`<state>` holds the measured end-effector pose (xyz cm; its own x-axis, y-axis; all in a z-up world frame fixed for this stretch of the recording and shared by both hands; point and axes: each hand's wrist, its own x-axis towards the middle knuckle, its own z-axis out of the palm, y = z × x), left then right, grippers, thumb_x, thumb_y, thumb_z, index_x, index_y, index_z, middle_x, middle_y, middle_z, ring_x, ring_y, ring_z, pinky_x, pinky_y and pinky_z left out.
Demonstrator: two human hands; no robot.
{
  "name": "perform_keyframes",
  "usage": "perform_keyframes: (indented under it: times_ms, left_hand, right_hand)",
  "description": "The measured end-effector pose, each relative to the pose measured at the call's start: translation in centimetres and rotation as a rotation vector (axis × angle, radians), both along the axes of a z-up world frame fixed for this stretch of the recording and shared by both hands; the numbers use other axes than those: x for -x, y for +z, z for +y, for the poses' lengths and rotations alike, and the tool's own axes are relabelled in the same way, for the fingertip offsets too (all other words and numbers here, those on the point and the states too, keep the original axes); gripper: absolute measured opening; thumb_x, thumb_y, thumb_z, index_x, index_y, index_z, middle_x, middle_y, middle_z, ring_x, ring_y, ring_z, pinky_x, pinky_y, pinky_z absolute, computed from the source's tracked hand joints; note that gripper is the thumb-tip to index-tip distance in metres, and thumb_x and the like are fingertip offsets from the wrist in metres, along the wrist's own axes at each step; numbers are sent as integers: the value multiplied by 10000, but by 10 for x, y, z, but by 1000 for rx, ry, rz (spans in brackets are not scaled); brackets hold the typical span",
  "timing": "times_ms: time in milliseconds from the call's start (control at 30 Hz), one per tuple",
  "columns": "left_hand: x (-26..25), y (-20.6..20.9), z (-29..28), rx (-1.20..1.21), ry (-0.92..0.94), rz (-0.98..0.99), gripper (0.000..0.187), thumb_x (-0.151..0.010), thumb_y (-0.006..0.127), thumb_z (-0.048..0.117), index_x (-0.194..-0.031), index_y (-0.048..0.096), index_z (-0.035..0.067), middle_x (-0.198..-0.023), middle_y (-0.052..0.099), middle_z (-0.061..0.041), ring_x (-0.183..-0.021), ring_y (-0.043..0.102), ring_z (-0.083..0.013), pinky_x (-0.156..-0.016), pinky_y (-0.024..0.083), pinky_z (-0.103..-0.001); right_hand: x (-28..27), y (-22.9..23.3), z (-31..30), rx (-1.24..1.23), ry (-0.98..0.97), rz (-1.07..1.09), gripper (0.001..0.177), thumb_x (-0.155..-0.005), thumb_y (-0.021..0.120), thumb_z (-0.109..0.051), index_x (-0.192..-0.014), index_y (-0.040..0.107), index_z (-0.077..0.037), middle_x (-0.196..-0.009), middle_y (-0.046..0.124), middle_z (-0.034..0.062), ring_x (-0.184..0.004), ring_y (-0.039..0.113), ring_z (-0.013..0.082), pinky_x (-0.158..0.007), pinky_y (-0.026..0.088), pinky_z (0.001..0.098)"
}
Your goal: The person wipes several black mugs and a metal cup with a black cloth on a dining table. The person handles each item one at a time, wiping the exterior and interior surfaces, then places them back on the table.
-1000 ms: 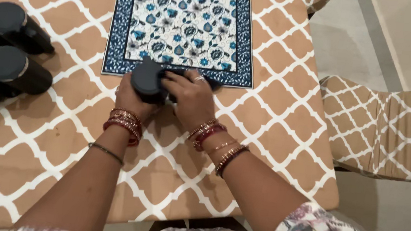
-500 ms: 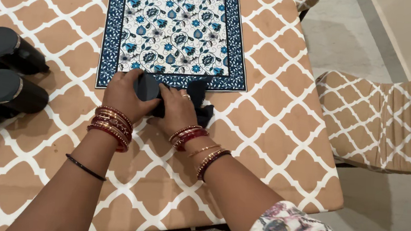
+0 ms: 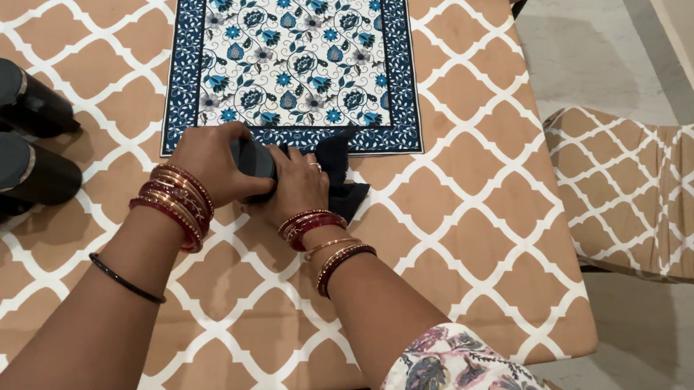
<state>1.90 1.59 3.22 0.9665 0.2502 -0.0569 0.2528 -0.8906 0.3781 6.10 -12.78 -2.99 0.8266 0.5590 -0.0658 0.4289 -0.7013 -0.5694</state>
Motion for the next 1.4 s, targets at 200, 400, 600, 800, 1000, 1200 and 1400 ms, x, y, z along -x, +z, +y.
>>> perform_keyframes:
  times_ms: [200, 400, 600, 800, 1000, 1200, 1400]
  left_hand:
    - [-2, 3, 10, 145, 24, 17, 706, -605, 852, 499, -1145, 757, 54, -987, 764, -199, -856, 758, -311, -822, 610, -406]
    - [10, 2, 25, 512, 148, 19, 616, -709, 816, 442, -1167, 734, 38, -988, 779, -172, -860, 758, -277, -782, 619, -413]
    - [34, 19, 37, 1419, 402, -162, 449, -883, 702, 305, -1201, 607, 2, -1158, 680, -217, -999, 714, -327, -863, 630, -501]
    - [47, 42, 31, 1781, 416, -281, 482, -960, 463, 381, -1163, 616, -28, -1159, 704, -296, -1040, 726, -378, -939, 576, -521]
    - [13, 15, -1, 1992, 368, -259, 543, -994, 411, 467, -1155, 649, 6, -1001, 729, -171, -895, 704, -313, -805, 581, -471]
    - [-20, 4, -14, 1652, 542, -463, 485, -1036, 460, 420, -1037, 702, -1, -910, 738, -94, -771, 695, -213, -729, 602, -348]
    - [-44, -8, -24, 1477, 589, -529, 418, -991, 491, 336, -925, 726, -4, -822, 721, -86, -647, 652, -195, -593, 542, -334]
  right_hand:
    - [0, 2, -5, -7, -16, -12, 1006, -494, 965, -460, -1368, 559, -171, -1239, 596, 81, -1185, 551, 322, -978, 452, 510]
    - [-3, -8, -3, -12, 29, -22, 953, -530, 972, -416, -1350, 557, -165, -1230, 603, 78, -1185, 565, 327, -983, 466, 512]
    - [-13, -25, -17, -179, 75, -90, 792, -572, 903, -139, -1294, 579, -112, -1208, 636, 152, -1154, 592, 376, -974, 497, 476]
    - [-22, 19, -25, -520, -380, -62, 481, -722, 652, 80, -1177, 659, -74, -1065, 715, 176, -1072, 668, 364, -953, 528, 420]
    - [0, 93, -19, -649, 36, -267, 403, -611, 616, 112, -948, 760, -55, -957, 745, 137, -1000, 654, 346, -951, 530, 418]
    - [5, 108, -28, -668, 233, -443, 440, -578, 668, 104, -987, 741, -38, -1020, 730, 127, -1027, 645, 335, -966, 529, 404]
    - [-12, 108, -36, -566, 235, -537, 365, -637, 728, 105, -962, 739, -60, -972, 731, 99, -1008, 646, 323, -938, 535, 397]
